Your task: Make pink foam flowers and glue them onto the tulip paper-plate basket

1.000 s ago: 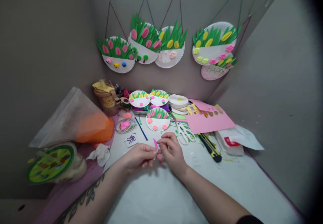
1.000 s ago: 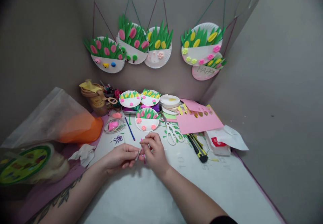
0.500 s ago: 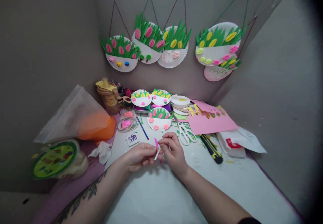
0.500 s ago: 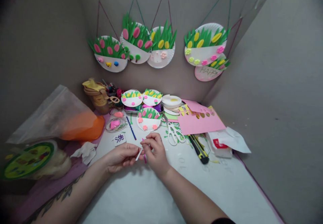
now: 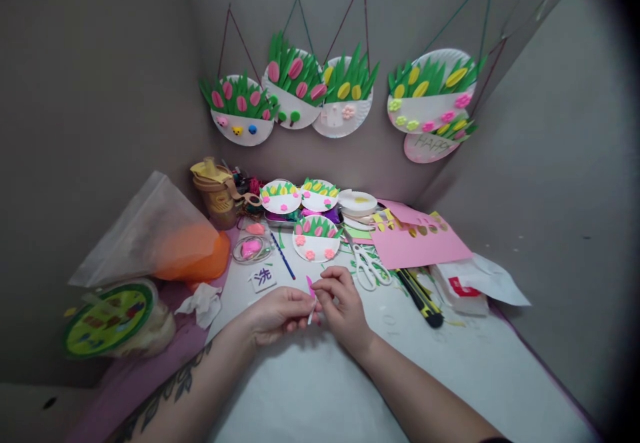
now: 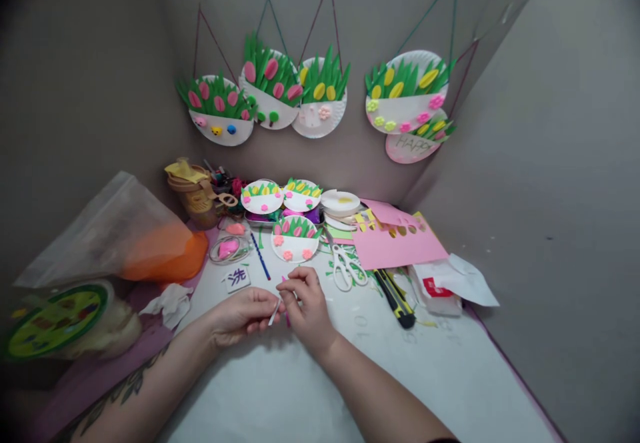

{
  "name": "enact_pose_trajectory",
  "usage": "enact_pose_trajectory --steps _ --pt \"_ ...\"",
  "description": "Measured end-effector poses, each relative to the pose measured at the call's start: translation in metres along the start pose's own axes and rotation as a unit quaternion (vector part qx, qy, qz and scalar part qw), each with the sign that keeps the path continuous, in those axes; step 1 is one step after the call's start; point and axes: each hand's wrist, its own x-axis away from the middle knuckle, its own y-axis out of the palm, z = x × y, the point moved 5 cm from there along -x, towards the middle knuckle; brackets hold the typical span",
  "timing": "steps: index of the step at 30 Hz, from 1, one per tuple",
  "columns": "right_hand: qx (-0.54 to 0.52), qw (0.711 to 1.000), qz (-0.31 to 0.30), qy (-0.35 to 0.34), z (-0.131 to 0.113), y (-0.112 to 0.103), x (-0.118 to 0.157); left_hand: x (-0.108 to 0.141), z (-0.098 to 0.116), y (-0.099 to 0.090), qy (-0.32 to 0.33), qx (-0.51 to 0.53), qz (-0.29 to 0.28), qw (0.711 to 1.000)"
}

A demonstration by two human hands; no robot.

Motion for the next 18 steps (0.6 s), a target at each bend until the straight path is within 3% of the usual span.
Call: enact_pose_trajectory --steps 18 --pt "0.025 0.999 0.025 0.027 0.001 -0.004 -0.002 -0.008 0.002 -0.013 0.056 0.065 0.092 0.992"
